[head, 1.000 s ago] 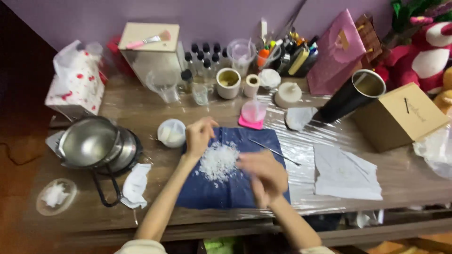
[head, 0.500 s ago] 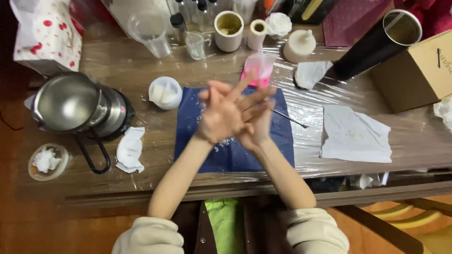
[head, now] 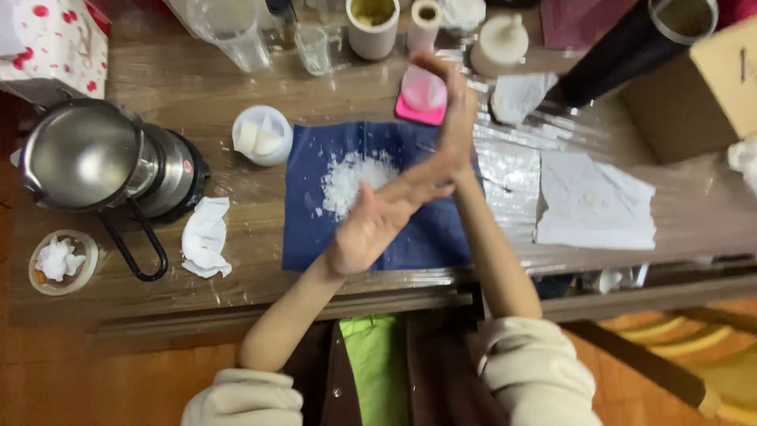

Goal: Crumbling solid white wax into small flakes by hand on a workspace

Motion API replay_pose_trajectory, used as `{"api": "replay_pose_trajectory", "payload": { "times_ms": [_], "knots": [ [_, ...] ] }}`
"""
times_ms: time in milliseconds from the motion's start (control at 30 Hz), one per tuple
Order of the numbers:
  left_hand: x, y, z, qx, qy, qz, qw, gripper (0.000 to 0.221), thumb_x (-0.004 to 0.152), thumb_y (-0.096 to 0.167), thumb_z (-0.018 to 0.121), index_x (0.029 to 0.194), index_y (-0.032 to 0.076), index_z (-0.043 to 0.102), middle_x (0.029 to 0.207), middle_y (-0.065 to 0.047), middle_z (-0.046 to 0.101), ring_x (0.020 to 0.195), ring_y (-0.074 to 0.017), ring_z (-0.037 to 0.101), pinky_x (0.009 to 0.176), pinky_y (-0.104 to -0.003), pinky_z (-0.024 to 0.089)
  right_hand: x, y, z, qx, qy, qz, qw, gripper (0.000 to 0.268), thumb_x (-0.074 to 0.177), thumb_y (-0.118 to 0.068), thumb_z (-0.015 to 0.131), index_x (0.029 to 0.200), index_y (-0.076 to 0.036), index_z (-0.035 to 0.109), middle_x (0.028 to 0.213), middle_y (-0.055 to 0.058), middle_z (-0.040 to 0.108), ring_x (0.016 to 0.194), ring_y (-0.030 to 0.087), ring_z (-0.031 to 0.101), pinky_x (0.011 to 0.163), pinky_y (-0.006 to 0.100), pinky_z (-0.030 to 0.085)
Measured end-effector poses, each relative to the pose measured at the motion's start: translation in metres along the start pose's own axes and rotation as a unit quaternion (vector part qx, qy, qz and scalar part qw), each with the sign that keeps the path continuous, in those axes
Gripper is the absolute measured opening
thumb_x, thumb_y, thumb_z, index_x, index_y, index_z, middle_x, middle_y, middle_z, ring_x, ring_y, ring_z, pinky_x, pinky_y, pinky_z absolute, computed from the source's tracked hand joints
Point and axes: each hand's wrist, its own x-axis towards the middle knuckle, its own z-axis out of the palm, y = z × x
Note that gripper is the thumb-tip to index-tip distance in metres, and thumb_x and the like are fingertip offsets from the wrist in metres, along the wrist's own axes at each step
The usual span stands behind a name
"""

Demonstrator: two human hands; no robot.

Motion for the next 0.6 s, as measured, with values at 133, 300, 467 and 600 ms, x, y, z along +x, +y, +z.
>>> {"api": "replay_pose_trajectory", "payload": {
  "times_ms": [133, 300, 467, 600],
  "knots": [
    [0.029, -0.034, -0.056, 0.645, -0.057, 0.249, 0.72, 0.074, 0.094, 0.07, 0.014, 0.143, 0.02, 0.038, 0.151, -0.004, 0.034, 0.144, -0.0204, 0.029, 0.123, -0.041, 0.007, -0.054, 0.005, -0.008, 0.462, 0.084, 0.413, 0.78, 0.047, 0.093, -0.038, 0.043, 0.129, -0.009, 0.048, 0.126, 0.012, 0.051, 0.119, 0.021, 0.047, 0.102, 0.034, 0.039],
    [0.02, -0.031, -0.144, 0.833, -0.026, 0.283, 0.474, 0.046, 0.093, 0.05, 0.041, 0.132, 0.029, 0.053, 0.146, 0.002, 0.039, 0.134, -0.0226, 0.036, 0.112, -0.054, 0.013, -0.012, -0.089, -0.063, 0.741, -0.047, 0.392, 0.543, 0.077, 0.08, -0.055, 0.053, 0.136, -0.003, 0.042, 0.142, 0.023, 0.038, 0.12, 0.037, 0.05, 0.088, 0.037, 0.051],
    [0.001, -0.008, -0.148, 0.78, 0.102, 0.24, 0.569, 0.032, 0.093, 0.017, 0.058, 0.125, 0.017, 0.06, 0.073, 0.004, 0.07, 0.067, -0.0138, 0.067, 0.075, -0.024, 0.047, -0.051, -0.045, -0.086, -0.249, -0.306, 0.149, 0.907, 0.038, 0.084, -0.052, 0.066, 0.08, -0.014, 0.067, 0.068, 0.005, 0.064, 0.07, 0.026, 0.064, 0.062, 0.036, 0.047],
    [-0.005, -0.015, -0.131, 0.805, 0.127, 0.194, 0.546, 0.021, 0.088, 0.027, 0.066, 0.069, 0.023, 0.058, 0.037, 0.008, 0.045, 0.044, -0.0129, 0.057, 0.055, -0.02, 0.044, -0.075, -0.027, -0.076, -0.354, -0.314, 0.102, 0.875, 0.042, 0.077, -0.055, 0.069, 0.079, -0.014, 0.063, 0.069, 0.003, 0.06, 0.069, 0.024, 0.063, 0.057, 0.035, 0.048]
  ]
}}
